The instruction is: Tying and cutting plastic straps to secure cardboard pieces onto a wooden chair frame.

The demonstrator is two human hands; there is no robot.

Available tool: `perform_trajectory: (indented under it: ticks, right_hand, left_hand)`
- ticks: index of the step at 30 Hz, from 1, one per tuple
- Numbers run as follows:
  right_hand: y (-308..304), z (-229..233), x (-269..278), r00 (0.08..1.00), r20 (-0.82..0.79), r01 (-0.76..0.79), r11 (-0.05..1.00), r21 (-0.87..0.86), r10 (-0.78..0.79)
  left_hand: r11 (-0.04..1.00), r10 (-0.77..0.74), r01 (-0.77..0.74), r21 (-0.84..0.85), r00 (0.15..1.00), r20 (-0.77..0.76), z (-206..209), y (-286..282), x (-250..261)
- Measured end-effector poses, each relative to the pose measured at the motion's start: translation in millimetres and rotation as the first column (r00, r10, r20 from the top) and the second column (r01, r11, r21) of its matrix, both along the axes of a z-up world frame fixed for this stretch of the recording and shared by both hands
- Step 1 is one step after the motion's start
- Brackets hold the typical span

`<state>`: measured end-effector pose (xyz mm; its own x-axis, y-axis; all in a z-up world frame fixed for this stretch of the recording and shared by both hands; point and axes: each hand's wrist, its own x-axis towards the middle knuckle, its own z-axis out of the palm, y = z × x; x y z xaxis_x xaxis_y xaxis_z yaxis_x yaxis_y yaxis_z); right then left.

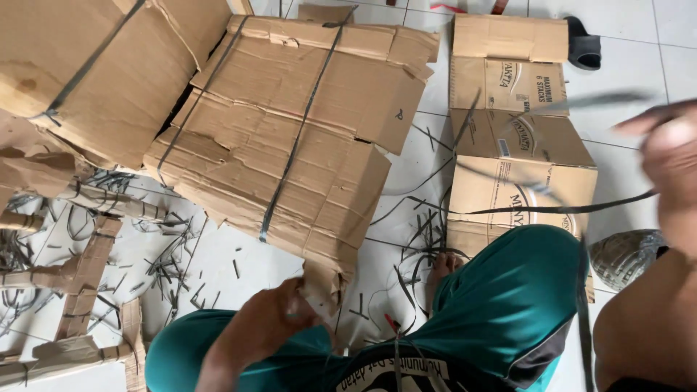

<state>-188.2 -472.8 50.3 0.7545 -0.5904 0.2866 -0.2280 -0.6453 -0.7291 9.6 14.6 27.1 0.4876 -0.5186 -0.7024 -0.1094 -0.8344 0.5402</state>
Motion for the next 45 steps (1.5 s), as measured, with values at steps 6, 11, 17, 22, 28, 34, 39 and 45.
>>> perform_trajectory:
  ticks: [6, 11, 17, 22, 28, 34, 39, 45]
  right_hand:
    - [179.6, 56.2, 72.3, 0.674, -0.037, -0.723, 0.648, -0.238, 0.738]
    - [192.5, 78.3, 111.1, 0.556, -0.118, -0.831, 0.546, -0.107, 0.823]
    - [76.9, 16.2, 102.7, 0.807, -0.017, -0.565, 0.78, 0.269, 0.591]
    - [77.0, 3.3, 144.0, 0.911, -0.201, -0.282, 0.899, 0.336, 0.361]
    - [70.3, -51.4, 263.8, 0.994, -0.083, 0.096, 0.872, 0.48, -0.064]
    - [57.1, -71.4, 322.4, 0.961, -0.274, 0.193, 0.773, 0.604, -0.026]
    - [94.5, -36.8, 327.0, 0.94, -0.34, 0.174, 0.826, 0.536, 0.023]
    - [83.5, -102.6, 323.4, 0.99, -0.112, 0.136, 0.787, 0.602, -0.085]
  left_hand:
    - [0.608, 0.351, 0.129, -0.783, 0.842, 0.411, 83.1, -3.2, -26.1]
    - [0.644, -0.018, 0.455, -0.615, 0.813, 0.582, 68.6, -58.7, -19.4]
    - [-0.156, 0.273, -0.125, -0.98, 0.948, -0.164, 50.3, 23.8, 32.2]
    - [-0.218, 0.75, -0.406, -0.887, 0.512, -0.419, -34.5, 108.8, 47.0]
    - [-0.031, 0.91, -0.91, -0.414, 0.145, -0.389, -10.2, 31.6, 55.1]
    - [-0.077, 0.798, -0.962, -0.261, 0.097, -0.595, -42.1, -19.8, 107.3]
    - [-0.332, 0.695, -0.93, -0.16, -0.126, -0.708, -27.5, -38.7, 120.7]
    - [-0.412, 0.697, -0.893, -0.181, -0.181, -0.694, -66.6, -35.7, 129.3]
